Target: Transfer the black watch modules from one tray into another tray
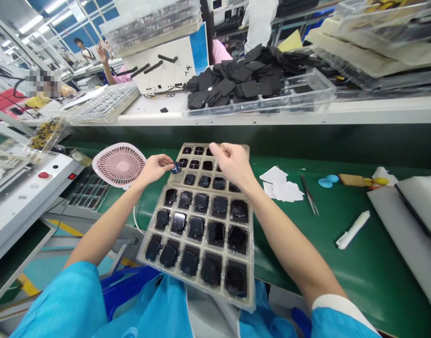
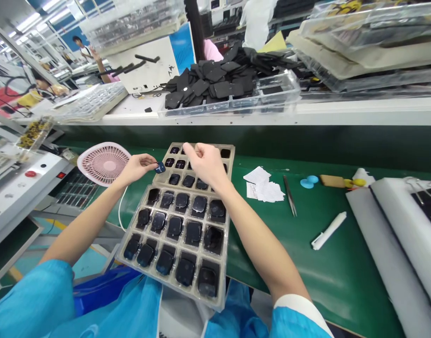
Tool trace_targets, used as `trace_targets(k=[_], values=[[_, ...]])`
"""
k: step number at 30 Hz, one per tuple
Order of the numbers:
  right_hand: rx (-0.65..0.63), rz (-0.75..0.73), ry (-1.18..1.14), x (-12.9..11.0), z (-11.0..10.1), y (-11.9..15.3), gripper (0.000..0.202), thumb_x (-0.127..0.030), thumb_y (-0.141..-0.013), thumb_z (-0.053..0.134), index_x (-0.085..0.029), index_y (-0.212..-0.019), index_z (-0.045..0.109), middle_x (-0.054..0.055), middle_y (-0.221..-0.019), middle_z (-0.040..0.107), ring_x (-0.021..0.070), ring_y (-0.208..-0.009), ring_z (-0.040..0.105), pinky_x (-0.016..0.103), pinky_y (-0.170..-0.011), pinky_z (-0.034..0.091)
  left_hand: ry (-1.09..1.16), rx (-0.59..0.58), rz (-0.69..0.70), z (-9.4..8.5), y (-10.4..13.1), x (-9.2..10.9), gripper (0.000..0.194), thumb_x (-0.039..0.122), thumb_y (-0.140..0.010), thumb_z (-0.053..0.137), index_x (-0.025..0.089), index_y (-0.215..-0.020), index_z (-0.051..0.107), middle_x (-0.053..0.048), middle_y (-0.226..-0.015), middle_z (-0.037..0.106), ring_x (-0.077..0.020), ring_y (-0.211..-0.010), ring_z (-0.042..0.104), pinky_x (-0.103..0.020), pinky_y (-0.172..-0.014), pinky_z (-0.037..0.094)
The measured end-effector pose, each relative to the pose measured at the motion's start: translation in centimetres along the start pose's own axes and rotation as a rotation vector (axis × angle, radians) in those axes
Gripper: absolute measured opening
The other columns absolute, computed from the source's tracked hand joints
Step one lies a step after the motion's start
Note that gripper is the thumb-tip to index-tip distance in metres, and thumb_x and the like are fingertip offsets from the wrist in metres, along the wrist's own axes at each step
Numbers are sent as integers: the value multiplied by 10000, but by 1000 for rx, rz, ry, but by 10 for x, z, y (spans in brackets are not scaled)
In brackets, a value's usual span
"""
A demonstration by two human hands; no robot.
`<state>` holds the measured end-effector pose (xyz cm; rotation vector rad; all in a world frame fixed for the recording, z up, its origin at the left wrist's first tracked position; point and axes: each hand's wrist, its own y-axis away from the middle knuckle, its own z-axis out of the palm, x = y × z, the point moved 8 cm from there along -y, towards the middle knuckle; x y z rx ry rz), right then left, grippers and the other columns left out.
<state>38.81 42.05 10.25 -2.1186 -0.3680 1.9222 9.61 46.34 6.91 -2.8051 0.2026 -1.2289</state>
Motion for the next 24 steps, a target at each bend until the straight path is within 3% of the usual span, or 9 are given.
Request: trace_targets(k=[4, 8, 11, 14, 17, 24], values=[[-34, -2, 78, 1, 14, 7, 546, -550, -957, 693, -234, -693, 334, -44, -615, 369, 126, -595, 321, 310, -584, 259, 258, 36, 48, 5, 12, 49, 443, 510, -702, 920, 149, -897, 753, -96, -857, 774, -224, -752, 727, -346, -683, 600], [-92, 76, -52, 10, 25, 11, 457, -621, -963, 671, -243, -780, 490, -48, -598, 467, 136, -573, 378, 299, -569, 267, 377, 18, 152, 24, 31, 106, 440, 498, -712, 948, 144, -923, 796, -96, -862, 792, -216, -725, 746, -362, -701, 645], [-145, 32, -141, 3, 33, 14, 434, -604, -994, 631, -235, -784, 538, -28, -667, 535, 141, -636, 446, 284, -600, 329, 412, 18, 212, 37, 40, 135, 426, 505, -730, 947, 149, -924, 816, -95, -848, 800, -224, -735, 765, -369, -713, 666], [-71, -18, -264, -6, 31, 17, 452, -583, -1017, 593, -230, -743, 524, -6, -734, 543, 152, -705, 477, 282, -646, 396, 431, 65, 249, 45, 44, 151, 394, 494, -738, 946, 158, -907, 829, -88, -845, 810, -228, -764, 780, -364, -734, 680], [35, 55, -382, -1, 26, 20, 452, -579, -1007, 600, -234, -733, 499, -5, -728, 499, 152, -668, 452, 284, -602, 403, 424, 121, 274, 48, 46, 159, 335, 457, -762, 930, 164, -899, 842, -88, -879, 823, -233, -790, 789, -365, -754, 687], [243, 59, -371, 4, 9, 17, 467, -560, -1002, 606, -223, -707, 473, 1, -693, 503, 139, -647, 462, 259, -546, 382, 358, 175, 293, 51, 50, 169, 214, 372, -816, 883, 172, -882, 851, -77, -862, 823, -210, -712, 769, -349, -691, 676]])
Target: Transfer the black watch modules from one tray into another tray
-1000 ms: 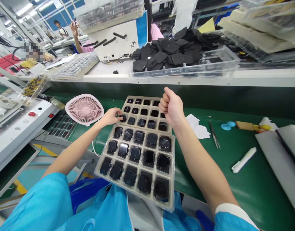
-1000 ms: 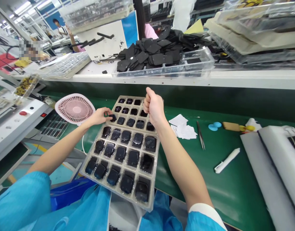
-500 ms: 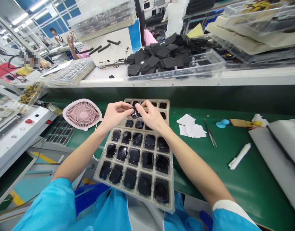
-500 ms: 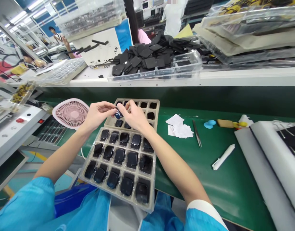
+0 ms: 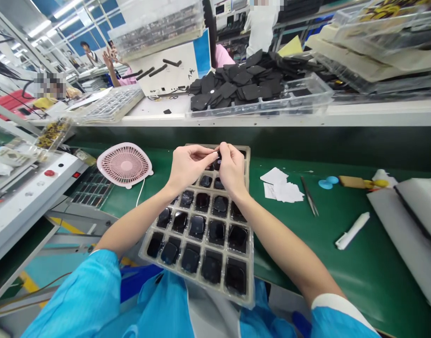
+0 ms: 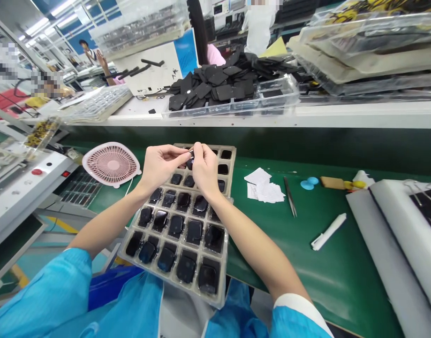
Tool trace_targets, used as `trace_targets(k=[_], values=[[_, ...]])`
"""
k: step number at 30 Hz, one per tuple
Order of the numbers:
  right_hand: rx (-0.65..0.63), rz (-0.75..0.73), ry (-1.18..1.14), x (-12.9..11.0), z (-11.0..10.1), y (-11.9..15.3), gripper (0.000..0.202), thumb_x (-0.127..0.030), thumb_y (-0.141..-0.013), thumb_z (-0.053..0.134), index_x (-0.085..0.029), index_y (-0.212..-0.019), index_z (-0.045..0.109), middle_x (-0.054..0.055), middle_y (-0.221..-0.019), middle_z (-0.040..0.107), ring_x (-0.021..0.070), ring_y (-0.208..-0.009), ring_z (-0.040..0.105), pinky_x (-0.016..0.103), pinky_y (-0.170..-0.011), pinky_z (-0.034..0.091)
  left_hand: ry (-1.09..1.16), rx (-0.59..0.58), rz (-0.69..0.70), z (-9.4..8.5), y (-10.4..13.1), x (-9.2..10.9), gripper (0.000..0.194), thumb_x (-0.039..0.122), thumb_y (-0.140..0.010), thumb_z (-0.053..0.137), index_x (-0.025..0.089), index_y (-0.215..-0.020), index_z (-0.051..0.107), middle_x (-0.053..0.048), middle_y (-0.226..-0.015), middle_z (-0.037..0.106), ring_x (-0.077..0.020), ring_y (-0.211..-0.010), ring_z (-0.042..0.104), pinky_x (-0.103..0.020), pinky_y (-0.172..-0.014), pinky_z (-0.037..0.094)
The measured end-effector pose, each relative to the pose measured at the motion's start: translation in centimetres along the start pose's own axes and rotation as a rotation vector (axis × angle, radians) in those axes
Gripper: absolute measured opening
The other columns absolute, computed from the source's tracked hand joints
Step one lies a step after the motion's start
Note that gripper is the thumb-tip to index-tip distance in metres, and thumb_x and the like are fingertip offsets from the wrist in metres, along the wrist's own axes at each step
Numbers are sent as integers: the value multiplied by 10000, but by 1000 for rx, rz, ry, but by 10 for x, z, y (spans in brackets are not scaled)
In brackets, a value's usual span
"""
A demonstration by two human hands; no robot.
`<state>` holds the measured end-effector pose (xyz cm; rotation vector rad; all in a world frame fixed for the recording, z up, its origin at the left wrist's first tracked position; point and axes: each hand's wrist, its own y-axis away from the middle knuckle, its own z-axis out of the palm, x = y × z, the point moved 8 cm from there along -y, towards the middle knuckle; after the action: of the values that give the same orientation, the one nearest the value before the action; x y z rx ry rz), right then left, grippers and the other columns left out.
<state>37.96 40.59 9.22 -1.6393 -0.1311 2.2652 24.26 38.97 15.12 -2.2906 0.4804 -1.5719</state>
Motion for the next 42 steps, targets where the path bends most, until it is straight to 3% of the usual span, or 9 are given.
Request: trace_targets(k=[8, 11, 15, 19, 22, 28, 33, 37, 42], values=[[-19, 407, -345, 37, -8, -23, 602, -640, -939, 671, -248, -710, 277, -102, -526, 187, 73, -416, 133, 264, -373, 129, -146, 85, 79, -14, -3, 5, 194, 368, -864, 829, 189, -938, 843, -69, -922, 824, -214, -819, 772, -357, -813, 649], [-49, 413, -377, 28, -21, -34, 656, -625, -937, 686, -249, -718, 194, -100, -517, 186, 76, -412, 141, 264, -357, 135, -289, 71, 34, -42, -12, -26, 210, 372, -875, 797, 185, -966, 830, -73, -938, 819, -214, -850, 754, -351, -829, 622], [-71, 436, -412, 20, -31, -44, 630, -589, -926, 719, -246, -716, 234, -99, -518, 249, 69, -406, 139, 259, -346, 130, -511, -57, -123, -79, -20, -105, 216, 331, -885, 720, 181, -1002, 822, -88, -982, 821, -230, -903, 735, -356, -835, 575], [-53, 452, -423, 26, -33, -48, 586, -588, -899, 766, -244, -730, 322, -108, -530, 299, 57, -406, 127, 251, -341, 121, -596, -269, -271, -91, -10, -173, 236, 316, -896, 670, 179, -1017, 820, -98, -989, 821, -242, -899, 720, -374, -840, 542], [-15, 432, -381, 35, -37, -51, 635, -645, -876, 775, -248, -725, 302, -114, -522, 262, 62, -410, 138, 246, -341, 123, -617, -375, -258, -86, 1, -191, 263, 332, -914, 650, 194, -1049, 829, -100, -1007, 809, -234, -864, 693, -377, -839, 537], [-2, 441, -400, 44, -41, -54, 708, -682, -926, 669, -243, -697, 162, -108, -488, 176, 72, -413, 115, 244, -354, 91, -639, -391, -134, -82, 1, -190, 317, 383, -876, 637, 201, -1039, 838, -95, -1032, 708, -190, -781, 620, -370, -853, 545], [-100, 527, -369, 35, -23, -47, 767, -694, -817, 736, -229, -645, 151, -86, -465, 241, 56, -412, 139, 247, -414, 34, -446, -214, -194, -107, 7, -188, 500, 577, -826, 675, 202, -1139, 776, -92, -1090, 751, -209, -834, 666, -349, -850, 561], [-191, 476, -272, 14, -10, -31, 810, -781, -615, 824, -225, -560, 236, -52, -461, 323, 44, -420, 124, 292, -487, -14, -293, -8, -348, -137, 32, -216, 596, 702, -810, 644, 195, -1107, 747, -65, -912, 770, -258, -809, 709, -356, -759, 573], [-369, 293, -173, -48, 7, -5, 746, -772, -808, 709, -239, -529, 268, -58, -452, 169, 77, -420, 118, 315, -500, 18, -243, 60, -414, -145, 54, -253, 499, 695, -766, 678, 233, -939, 750, -75, -903, 800, -327, -845, 758, -435, -836, 608]])
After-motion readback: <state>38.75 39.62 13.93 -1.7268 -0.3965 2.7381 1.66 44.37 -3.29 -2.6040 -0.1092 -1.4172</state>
